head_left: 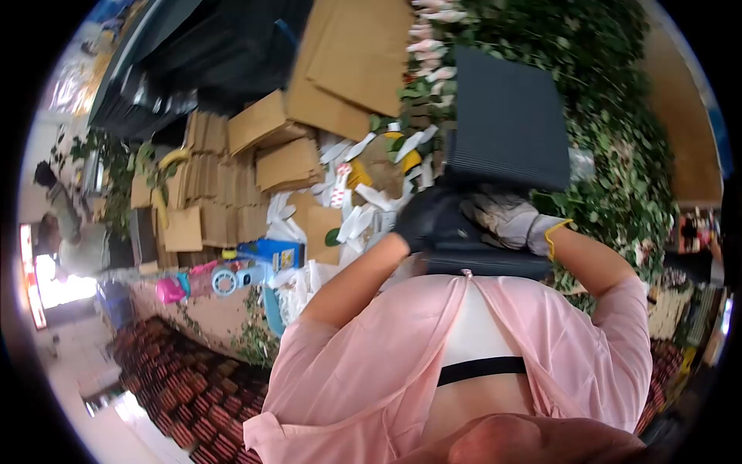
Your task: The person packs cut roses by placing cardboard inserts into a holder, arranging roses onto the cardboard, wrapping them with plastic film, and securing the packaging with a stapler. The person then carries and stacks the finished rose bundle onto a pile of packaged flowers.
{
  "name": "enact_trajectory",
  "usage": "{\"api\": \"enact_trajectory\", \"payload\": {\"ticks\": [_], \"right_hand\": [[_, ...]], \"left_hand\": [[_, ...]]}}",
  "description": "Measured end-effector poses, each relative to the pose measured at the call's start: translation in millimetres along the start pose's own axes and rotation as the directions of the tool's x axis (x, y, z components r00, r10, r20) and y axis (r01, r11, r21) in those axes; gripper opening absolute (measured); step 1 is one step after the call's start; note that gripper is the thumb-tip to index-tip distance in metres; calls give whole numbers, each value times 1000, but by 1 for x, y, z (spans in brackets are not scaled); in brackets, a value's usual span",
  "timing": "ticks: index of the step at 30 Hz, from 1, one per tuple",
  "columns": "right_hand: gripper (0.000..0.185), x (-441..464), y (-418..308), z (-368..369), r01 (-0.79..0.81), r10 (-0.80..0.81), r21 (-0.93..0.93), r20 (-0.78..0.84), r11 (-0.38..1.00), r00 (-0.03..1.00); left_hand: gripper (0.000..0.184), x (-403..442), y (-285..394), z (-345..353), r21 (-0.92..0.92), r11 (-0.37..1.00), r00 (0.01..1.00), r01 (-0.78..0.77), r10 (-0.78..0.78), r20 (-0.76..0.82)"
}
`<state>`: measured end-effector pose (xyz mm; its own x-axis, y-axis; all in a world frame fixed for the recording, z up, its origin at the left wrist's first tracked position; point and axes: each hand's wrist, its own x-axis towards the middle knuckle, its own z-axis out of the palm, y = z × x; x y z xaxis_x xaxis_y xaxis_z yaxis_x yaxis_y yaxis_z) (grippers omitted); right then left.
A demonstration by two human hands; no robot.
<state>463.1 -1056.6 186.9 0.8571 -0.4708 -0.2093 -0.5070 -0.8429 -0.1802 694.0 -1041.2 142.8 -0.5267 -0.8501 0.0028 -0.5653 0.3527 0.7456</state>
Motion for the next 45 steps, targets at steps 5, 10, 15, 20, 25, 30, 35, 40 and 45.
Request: {"api": "enact_trajectory", "payload": {"ticks": [5,10,15,20,25,30,35,40,45], "right_hand": [[14,83,-57,-68,185,-184,-11,-178,983,967],[15,255,-129,-11,494,-493,-111,-412,862,767],[13,293,-154,15,399,-427,-279,-44,873,903],[20,148,-102,-125,239,-325,-223,-717,945,617],[20,-31,-37,-110,-369,446,921,383,-121,809],[21,-40,7,-40,-587,394,766,640,-263,659],[14,-4,14,31,-514,381,848,521,-128,764],[14,-4,6,30,-468,443,862,502,-193,742],[18,-5,2,24,-535,508,834,522,-135,686]], "left_hand": [[76,3,-44,74,152,985,991,-81,96,-93],[72,-49,-24,32,-310,933,983,182,-175,49],[68,-68,-6,-1,-302,950,989,78,-111,-93],[64,-2,-12,21,-6,981,981,-195,194,-18],[60,11,-23,45,214,969,978,-125,84,193],[60,10,-20,48,386,911,978,-148,77,194],[64,2,-8,35,317,947,986,-55,2,165],[50,-14,-25,49,284,958,988,-49,88,-127],[47,-18,-22,51,363,931,988,-26,79,-133]]}}
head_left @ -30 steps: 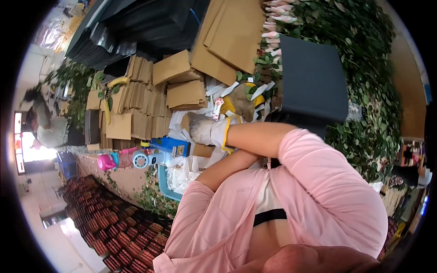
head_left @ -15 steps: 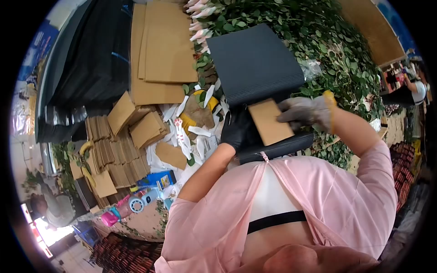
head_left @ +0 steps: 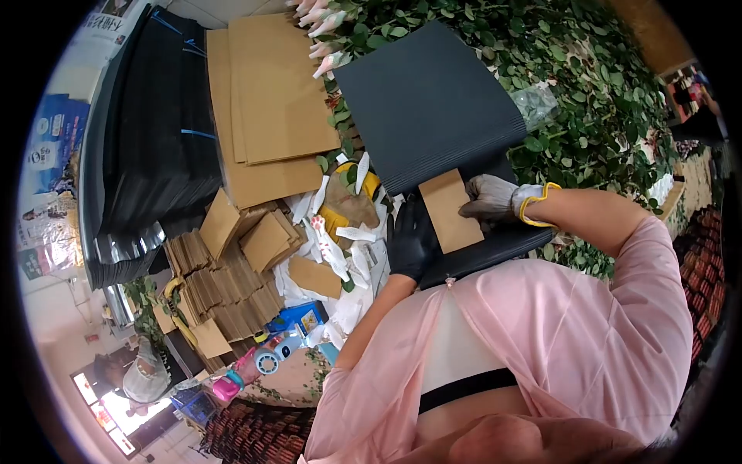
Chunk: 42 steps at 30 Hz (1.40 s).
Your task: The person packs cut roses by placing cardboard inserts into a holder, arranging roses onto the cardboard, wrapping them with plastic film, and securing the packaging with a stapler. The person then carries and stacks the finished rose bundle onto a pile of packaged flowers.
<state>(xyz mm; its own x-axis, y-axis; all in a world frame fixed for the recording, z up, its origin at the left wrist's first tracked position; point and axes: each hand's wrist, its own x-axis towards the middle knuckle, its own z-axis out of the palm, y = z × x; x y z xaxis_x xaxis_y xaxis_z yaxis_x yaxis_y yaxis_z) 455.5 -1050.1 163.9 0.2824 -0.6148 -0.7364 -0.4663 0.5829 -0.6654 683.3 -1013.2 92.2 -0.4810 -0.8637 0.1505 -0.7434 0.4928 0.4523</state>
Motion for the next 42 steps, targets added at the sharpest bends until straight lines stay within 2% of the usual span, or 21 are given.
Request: {"api": "enact_trajectory", "payload": {"ticks": [6,8,10,12,13,14,16,17,18,19,20,24,25,27,28,29,30,31,35,36,42], "right_hand": [[25,-2,0,6,165,-175,-111,-85,980,981],[27,-2,-2,3,109,-115,-92,-58,990,992],[26,-3,-6,2,49,-53,-154,-26,987,998],[26,8,-13,-4,160,-194,-777,50,609,980],[29,-3,-38,-4,172,-82,-905,152,390,985],[24,-39,-74,7,38,-146,-958,-4,285,989],[14,-87,-121,6,355,-476,-921,242,162,846],[16,-86,-124,1,446,-761,-890,224,96,609],[18,-83,-128,-4,514,-942,-858,175,-2,288],[22,-65,-123,-10,406,-763,-904,167,134,624],[25,-40,-116,-18,253,-477,-943,124,216,870],[26,-7,-141,-52,562,-228,-739,514,371,827],[32,25,-121,-76,797,-568,-314,571,516,593],[23,62,-161,-141,428,-639,-777,44,461,768],[26,83,-163,-182,247,-764,-795,-368,554,529],[33,61,-194,-201,-48,-782,-855,-494,517,380],[40,116,-177,-259,-128,-854,-872,-488,472,181],[38,135,-159,-284,-245,-843,-886,-453,392,291],[27,159,-151,-302,-332,-495,-675,-721,658,485],[24,127,-159,-281,-420,-673,-813,-574,403,466],[30,-1,-148,-297,-399,-833,-829,-503,391,229]], "left_hand": [[30,5,-4,-24,-114,993,996,4,-15,-92],[44,24,2,-42,-351,935,993,-47,83,89],[85,41,9,-35,-257,956,905,-144,232,356],[91,44,6,-26,-150,970,872,-190,237,428],[89,46,7,-26,-134,970,861,-205,244,447],[88,46,8,-24,-120,969,850,-216,247,466],[73,38,-8,4,-270,960,858,-80,204,471],[63,31,-21,25,-405,912,871,60,150,467],[49,32,-8,19,-247,966,893,-71,172,416],[53,44,26,-19,58,964,824,-259,189,533],[60,43,27,-20,-14,975,860,-223,203,468],[74,34,11,13,90,951,847,-296,217,486],[75,36,16,-3,-29,961,846,-275,256,468],[55,30,8,16,108,926,888,-362,307,343],[50,27,9,18,224,887,890,-404,325,319],[49,24,6,23,233,885,890,-404,321,324],[49,26,4,23,226,893,893,-388,305,330],[48,30,0,22,108,904,871,-414,358,338],[46,22,-3,30,-83,908,885,-411,419,204],[46,24,3,29,-151,914,912,-376,394,116],[53,39,22,2,64,944,845,-322,256,469]]}}
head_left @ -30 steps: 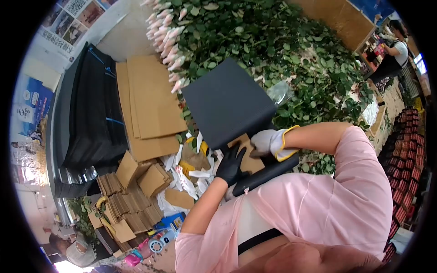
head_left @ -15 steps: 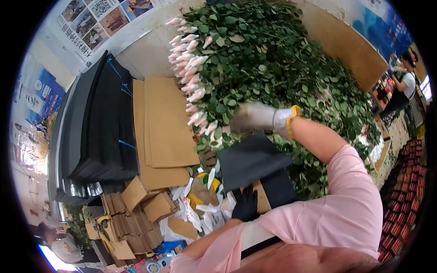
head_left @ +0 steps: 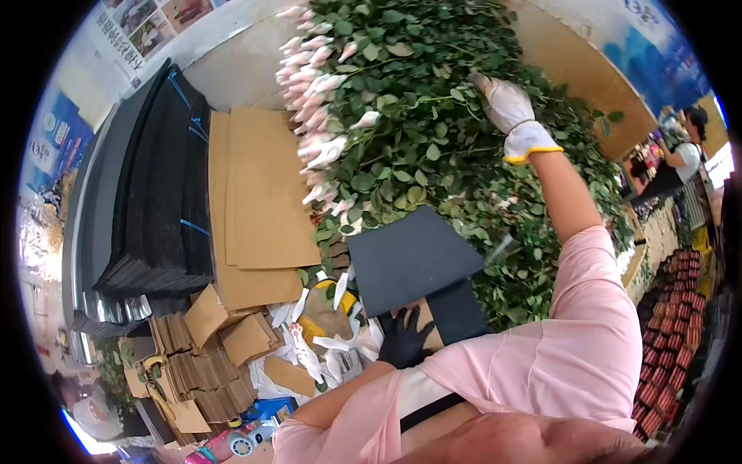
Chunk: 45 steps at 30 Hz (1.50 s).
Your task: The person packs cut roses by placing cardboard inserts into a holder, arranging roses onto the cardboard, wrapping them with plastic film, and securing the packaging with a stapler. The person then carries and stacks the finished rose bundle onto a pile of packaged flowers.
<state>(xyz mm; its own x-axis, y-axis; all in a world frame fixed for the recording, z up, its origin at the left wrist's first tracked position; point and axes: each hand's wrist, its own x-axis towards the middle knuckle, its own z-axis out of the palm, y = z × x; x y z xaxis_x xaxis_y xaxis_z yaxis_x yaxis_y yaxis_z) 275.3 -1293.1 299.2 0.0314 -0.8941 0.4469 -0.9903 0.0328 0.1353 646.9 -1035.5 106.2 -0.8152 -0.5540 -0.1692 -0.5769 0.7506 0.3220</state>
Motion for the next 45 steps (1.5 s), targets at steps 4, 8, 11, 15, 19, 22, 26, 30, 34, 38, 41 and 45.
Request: {"api": "enact_trajectory", "payload": {"ticks": [4,8,11,15,19,22,26,30,34,38,41,45], "right_hand": [[40,-45,-6,-119,74,-78,-95,-39,993,996],[38,-160,-18,-179,70,-69,-22,24,997,997],[44,-248,-39,-148,-22,-82,178,555,984,828],[48,-285,-39,-99,270,-482,400,706,876,519],[22,-171,-58,-94,19,-101,299,263,954,959],[34,-86,-72,-30,111,-163,160,361,981,918],[35,-39,-102,84,283,-280,44,353,958,893],[35,-10,-113,158,268,-221,-180,245,946,944],[21,28,-103,159,46,-86,178,223,983,971],[21,49,-101,81,189,-219,156,199,969,955],[19,73,-86,31,212,-270,174,451,962,851],[36,50,-48,24,-251,-315,737,535,627,784]], "left_hand": [[59,1,-8,2,-90,995,997,-43,37,-61],[43,-5,-24,15,-227,955,940,-190,110,-323],[34,-8,-52,27,-918,333,945,-216,-163,-282],[34,-21,-57,3,-944,327,985,-44,173,14],[44,-31,-44,17,-703,642,949,-306,265,-171],[46,-31,-54,52,-916,402,981,-3,179,76],[45,-30,-57,91,-851,-379,931,364,135,338],[46,-36,-55,95,-958,-96,958,272,125,259],[46,-37,-56,95,-977,41,968,210,130,214],[47,-36,-56,91,-971,213,984,104,121,131],[48,-32,-58,93,-939,343,992,-8,121,36],[55,-32,-54,74,-946,311,992,-87,117,-53]]}}
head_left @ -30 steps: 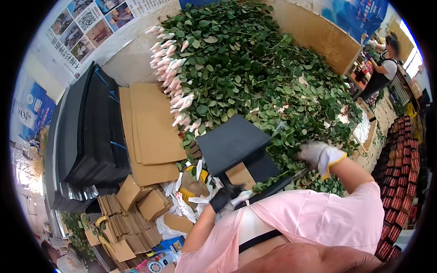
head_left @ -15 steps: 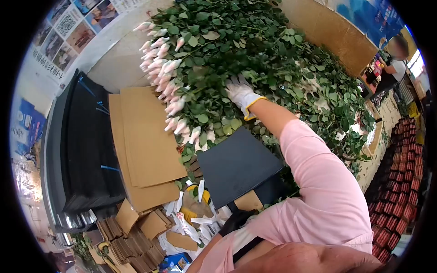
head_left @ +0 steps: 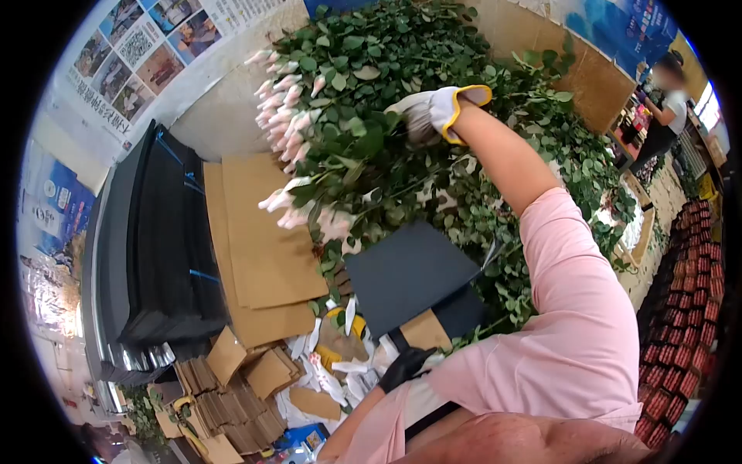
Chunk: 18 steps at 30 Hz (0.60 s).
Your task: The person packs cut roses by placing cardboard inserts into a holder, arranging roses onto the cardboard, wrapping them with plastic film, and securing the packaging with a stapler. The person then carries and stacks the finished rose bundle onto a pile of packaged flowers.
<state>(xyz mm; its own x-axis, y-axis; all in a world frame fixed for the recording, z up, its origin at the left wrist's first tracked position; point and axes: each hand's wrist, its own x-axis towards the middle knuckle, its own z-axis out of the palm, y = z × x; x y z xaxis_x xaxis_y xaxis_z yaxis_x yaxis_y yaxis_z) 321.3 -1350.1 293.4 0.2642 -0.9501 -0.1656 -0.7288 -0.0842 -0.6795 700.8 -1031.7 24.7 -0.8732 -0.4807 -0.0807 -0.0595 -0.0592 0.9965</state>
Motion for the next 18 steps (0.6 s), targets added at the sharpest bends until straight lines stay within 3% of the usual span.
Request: {"api": "enact_trajectory", "payload": {"ticks": [1,3,4,5,7,8,10,11,13,14,15,16,17,18], "right_hand": [[37,-11,-8,11,-117,113,-203,-31,972,993],[42,-25,5,49,-185,162,-579,-92,794,982],[47,-32,20,73,-192,139,-748,-133,635,981],[47,-34,47,102,-201,130,-738,-153,644,980],[45,-45,80,148,-211,78,-664,-225,717,971],[45,-40,77,148,-198,65,-671,-217,715,974],[40,-40,72,143,-182,54,-663,-209,726,976],[36,-32,70,130,-243,211,-600,-125,762,970],[29,-18,66,105,-339,376,-615,-74,712,924],[25,-18,62,91,-398,383,-364,-117,842,916],[22,-25,49,74,-418,403,-83,-152,905,902],[21,-37,36,62,-275,228,-318,-176,907,957],[19,-49,23,49,-148,46,-548,-195,823,980],[17,-62,15,47,-35,-187,-655,-265,755,946]], "left_hand": [[55,2,28,-4,145,976,987,-161,162,9],[56,5,48,-4,57,992,994,109,-111,24],[57,5,52,-4,318,944,996,-84,86,6],[57,5,60,-7,338,935,993,-107,115,-4],[53,2,60,-6,117,993,997,20,-11,-76],[53,1,60,-7,117,993,996,17,-7,-91],[50,-2,62,-5,13,985,980,170,-167,-112],[50,-4,67,-3,8,985,979,171,-169,-116],[46,-9,91,-7,-17,985,965,169,-169,-198],[41,-15,104,-17,156,985,983,67,-38,-180],[35,-22,126,-31,92,995,993,35,-24,-119],[30,-33,136,-52,40,998,999,-46,46,-12],[27,-41,162,-69,-70,996,998,-62,63,2],[31,-47,172,-84,-178,968,984,-175,166,-63]]}}
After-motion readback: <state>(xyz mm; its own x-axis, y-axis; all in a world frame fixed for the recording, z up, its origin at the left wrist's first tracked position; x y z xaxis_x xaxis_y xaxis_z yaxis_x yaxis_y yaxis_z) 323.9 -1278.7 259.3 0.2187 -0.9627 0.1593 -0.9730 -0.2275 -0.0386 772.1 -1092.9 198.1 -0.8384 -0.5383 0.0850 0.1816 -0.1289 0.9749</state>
